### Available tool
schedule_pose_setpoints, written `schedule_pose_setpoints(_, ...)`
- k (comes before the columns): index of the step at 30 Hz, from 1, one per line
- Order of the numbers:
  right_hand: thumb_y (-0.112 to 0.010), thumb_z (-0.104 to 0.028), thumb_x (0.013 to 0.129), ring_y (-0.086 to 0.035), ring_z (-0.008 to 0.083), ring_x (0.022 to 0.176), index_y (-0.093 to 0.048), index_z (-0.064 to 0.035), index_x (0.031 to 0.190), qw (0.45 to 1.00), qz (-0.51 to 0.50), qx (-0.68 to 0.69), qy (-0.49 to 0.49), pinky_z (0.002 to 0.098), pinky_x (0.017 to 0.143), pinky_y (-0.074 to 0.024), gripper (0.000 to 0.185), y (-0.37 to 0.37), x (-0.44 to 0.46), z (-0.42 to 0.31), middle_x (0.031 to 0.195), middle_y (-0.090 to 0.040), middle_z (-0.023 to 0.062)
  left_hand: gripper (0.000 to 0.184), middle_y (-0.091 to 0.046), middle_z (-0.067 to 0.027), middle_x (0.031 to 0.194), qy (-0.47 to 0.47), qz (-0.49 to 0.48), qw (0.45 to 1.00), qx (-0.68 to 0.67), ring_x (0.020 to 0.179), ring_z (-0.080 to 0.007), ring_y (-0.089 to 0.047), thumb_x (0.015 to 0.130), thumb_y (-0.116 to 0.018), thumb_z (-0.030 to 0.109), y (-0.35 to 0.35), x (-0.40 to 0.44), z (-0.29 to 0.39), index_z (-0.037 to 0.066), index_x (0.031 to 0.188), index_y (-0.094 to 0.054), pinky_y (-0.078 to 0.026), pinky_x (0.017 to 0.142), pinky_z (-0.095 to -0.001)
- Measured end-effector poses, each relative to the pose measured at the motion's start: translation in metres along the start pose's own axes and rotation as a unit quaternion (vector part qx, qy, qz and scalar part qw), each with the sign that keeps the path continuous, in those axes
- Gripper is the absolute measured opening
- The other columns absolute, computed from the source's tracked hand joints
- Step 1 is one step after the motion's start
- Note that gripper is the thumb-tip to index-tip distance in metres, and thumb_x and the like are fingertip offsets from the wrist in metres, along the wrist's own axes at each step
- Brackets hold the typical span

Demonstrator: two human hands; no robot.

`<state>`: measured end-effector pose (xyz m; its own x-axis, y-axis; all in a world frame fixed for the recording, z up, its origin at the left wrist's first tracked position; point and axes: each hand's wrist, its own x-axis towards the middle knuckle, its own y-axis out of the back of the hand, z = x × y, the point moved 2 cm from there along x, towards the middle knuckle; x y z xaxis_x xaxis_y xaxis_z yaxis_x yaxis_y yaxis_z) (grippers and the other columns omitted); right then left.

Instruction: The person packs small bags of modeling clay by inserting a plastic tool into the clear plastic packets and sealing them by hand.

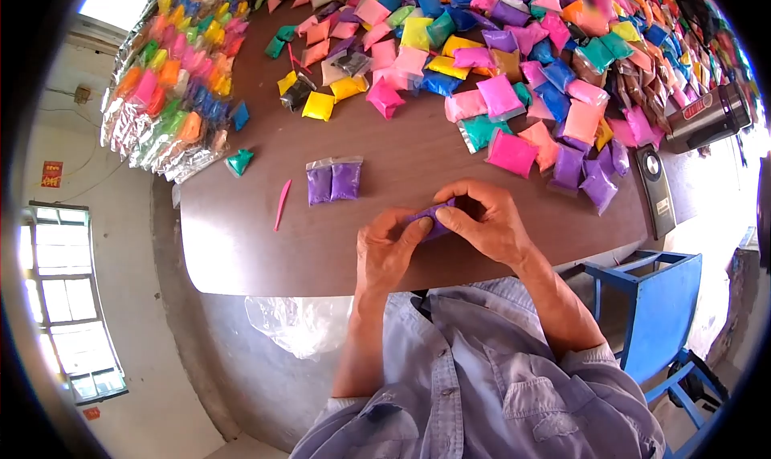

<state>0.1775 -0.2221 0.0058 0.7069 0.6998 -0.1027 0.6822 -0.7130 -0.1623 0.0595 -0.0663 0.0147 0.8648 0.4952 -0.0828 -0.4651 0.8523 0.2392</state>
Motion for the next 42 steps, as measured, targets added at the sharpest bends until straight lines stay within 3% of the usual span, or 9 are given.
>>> schedule_pose_setpoints(3,-0.077,-0.013,0.093,-0.060,0.0058,0.079,-0.072,-0.0013,0.107,0.986,-0.024,-0.125,0.110,0.0251,0.069,-0.0498,0.019,-0.003,0.003,-0.006,0.091,-0.071,0.0000,0.020,-0.068,0.0010,0.075,-0.018,-0.006,0.997,0.074,0.069,-0.0047,-0.055,0.094,-0.079,0.018,0.008,0.001,0.006,0.002,0.106,-0.075,-0.044,0.060,-0.0238)
schedule_pose_setpoints(14,-0.075,-0.010,0.094,-0.061,0.0060,0.080,-0.072,-0.0010,0.108,1.000,0.014,0.009,0.015,0.0248,0.071,-0.0516,0.017,0.000,0.003,0.002,0.090,-0.071,0.0006,0.023,-0.066,0.0025,0.075,0.048,0.031,0.996,-0.067,0.069,-0.0039,-0.052,0.094,-0.080,0.020,-0.007,0.004,0.003,0.000,0.104,-0.075,-0.042,0.061,-0.0225)
schedule_pose_setpoints(20,-0.073,-0.013,0.095,-0.063,0.0087,0.081,-0.072,-0.0013,0.109,0.995,-0.011,-0.074,0.071,0.0268,0.071,-0.0518,0.018,-0.005,0.006,-0.003,0.092,-0.070,0.0036,0.017,-0.066,0.0037,0.078,0.044,0.006,0.994,0.099,0.071,-0.0042,-0.054,0.095,-0.077,0.016,0.005,0.006,0.016,0.000,0.101,-0.076,-0.044,0.061,-0.0248)
schedule_pose_setpoints(23,-0.073,-0.014,0.096,-0.062,0.0089,0.081,-0.073,-0.0010,0.108,0.992,-0.037,-0.086,0.083,0.0269,0.072,-0.0514,0.018,-0.005,0.007,-0.001,0.093,-0.068,0.0036,0.016,-0.068,0.0040,0.078,-0.077,-0.027,0.991,0.110,0.070,-0.0048,-0.055,0.095,-0.077,0.014,0.010,0.008,0.014,0.000,0.102,-0.076,-0.046,0.062,-0.0249)
schedule_pose_setpoints(25,-0.073,-0.014,0.096,-0.062,0.0085,0.082,-0.074,-0.0007,0.108,0.993,-0.044,-0.074,0.080,0.0265,0.072,-0.0510,0.018,-0.004,0.007,0.003,0.093,-0.068,0.0029,0.017,-0.069,0.0013,0.080,0.029,-0.043,0.998,0.046,0.072,-0.0061,-0.057,0.093,-0.078,0.013,0.010,0.007,0.021,-0.001,0.103,-0.075,-0.047,0.065,-0.0243)
schedule_pose_setpoints(30,-0.074,-0.012,0.097,-0.061,0.0070,0.084,-0.075,0.0000,0.106,0.998,0.001,0.006,0.058,0.0239,0.075,-0.0503,0.015,-0.002,0.005,-0.002,0.092,-0.070,0.0021,0.024,-0.069,-0.0008,0.085,0.077,0.002,0.978,-0.194,0.079,-0.0057,-0.058,0.091,-0.081,0.014,-0.005,0.004,0.000,-0.003,0.107,-0.074,-0.046,0.070,-0.0227)
schedule_pose_setpoints(36,-0.072,-0.011,0.095,-0.062,0.0091,0.081,-0.073,0.0013,0.105,0.991,0.006,-0.079,0.107,0.0254,0.073,-0.0510,0.016,-0.006,0.007,0.000,0.091,-0.070,0.0050,0.024,-0.069,-0.0003,0.084,0.034,0.028,0.994,-0.098,0.074,-0.0070,-0.059,0.095,-0.078,0.020,0.004,0.004,-0.002,-0.003,0.102,-0.074,-0.045,0.065,-0.0229)
schedule_pose_setpoints(38,-0.072,-0.011,0.094,-0.062,0.0097,0.080,-0.073,0.0016,0.105,0.992,0.002,-0.087,0.096,0.0261,0.071,-0.0509,0.016,-0.007,0.006,-0.004,0.091,-0.069,0.0054,0.021,-0.065,0.0023,0.078,0.028,0.012,0.999,0.041,0.072,-0.0059,-0.055,0.095,-0.078,0.019,0.007,0.004,0.009,-0.002,0.100,-0.074,-0.040,0.063,-0.0230)
schedule_pose_setpoints(42,-0.071,-0.011,0.095,-0.060,0.0098,0.077,-0.072,0.0020,0.104,0.995,0.006,-0.069,0.070,0.0276,0.068,-0.0499,0.016,-0.007,0.005,-0.002,0.089,-0.069,0.0048,0.020,-0.063,0.0038,0.075,-0.018,0.004,0.999,0.047,0.070,-0.0059,-0.055,0.095,-0.078,0.019,0.006,0.004,0.012,-0.001,0.100,-0.074,-0.041,0.063,-0.0231)
